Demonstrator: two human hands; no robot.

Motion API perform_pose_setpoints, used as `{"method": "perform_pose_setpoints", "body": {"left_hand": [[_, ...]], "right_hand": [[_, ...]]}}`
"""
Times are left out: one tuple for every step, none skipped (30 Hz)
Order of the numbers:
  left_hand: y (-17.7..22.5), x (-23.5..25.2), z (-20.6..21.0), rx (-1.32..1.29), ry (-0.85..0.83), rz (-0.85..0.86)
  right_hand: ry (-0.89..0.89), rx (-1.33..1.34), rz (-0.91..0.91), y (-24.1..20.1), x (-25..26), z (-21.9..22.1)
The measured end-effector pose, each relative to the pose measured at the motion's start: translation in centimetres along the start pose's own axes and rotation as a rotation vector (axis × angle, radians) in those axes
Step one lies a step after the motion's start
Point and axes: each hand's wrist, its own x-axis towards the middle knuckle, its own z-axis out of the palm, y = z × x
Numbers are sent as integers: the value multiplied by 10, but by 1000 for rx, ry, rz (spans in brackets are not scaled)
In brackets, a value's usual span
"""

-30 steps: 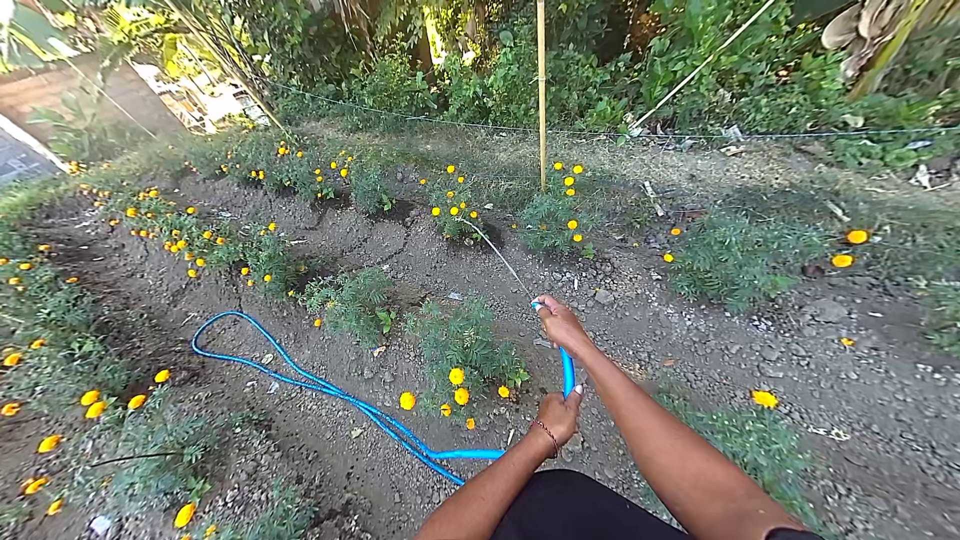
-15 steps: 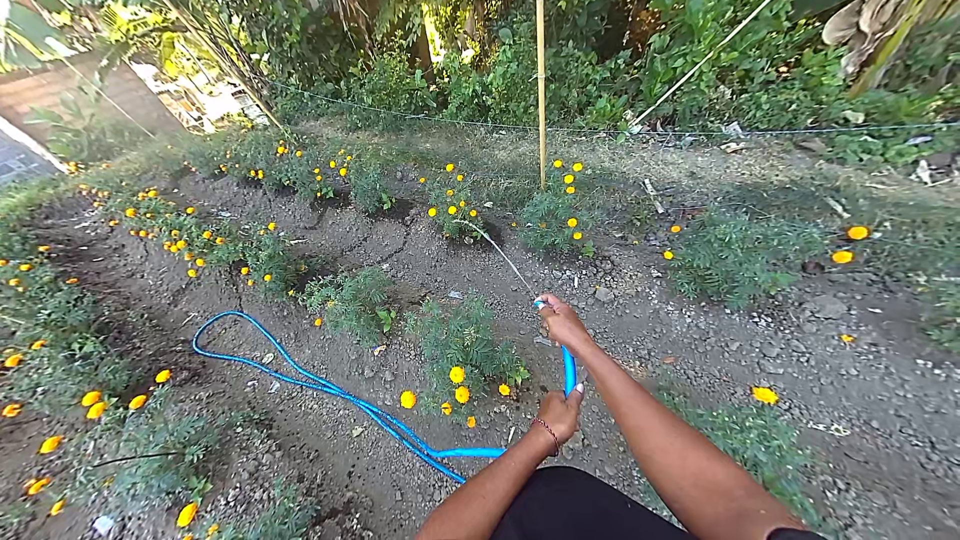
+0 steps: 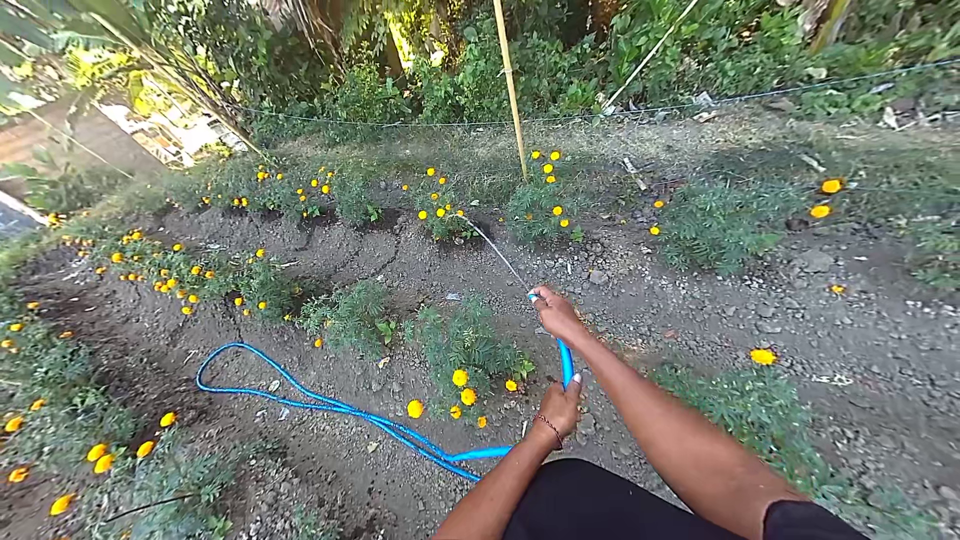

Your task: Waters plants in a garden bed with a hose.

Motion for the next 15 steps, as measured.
{"method": "perform_pose_setpoints", "body": {"left_hand": [[0,0,0,2,5,-3],[0,0,0,-3,7,-5],[0,0,0,-3,4,-9],[-1,1,0,-3,4,-11],[-1,1,1,-6,4,-12],[-2,1,1,-12,2,-12],[-1,1,1,-16,-1,-11],[-1,2,2,-16,-3,-9],[-1,2,2,-14,-4,-7],[-2,2,3,-9,-3,-5],[-2,3,3,-5,-3,-5],[-3,3,3,-3,-6,-6],[-3,4,3,-1,-7,-7],[-3,4,3,-1,-7,-7],[-3,4,3,0,-7,-7]], "right_hand": [[-1,1,5,2,1,1],[0,7,11,3,1,1],[1,9,14,3,1,1],[1,7,14,3,1,1],[1,5,12,3,1,1],[1,4,9,4,1,1],[1,5,5,5,1,0],[2,6,1,6,1,0],[3,8,-1,6,2,-1],[3,9,2,7,2,-1],[2,12,7,8,2,-1],[3,16,11,8,1,-1],[3,23,15,9,1,-2],[4,29,19,9,1,-2],[6,30,23,9,1,-2]]}}
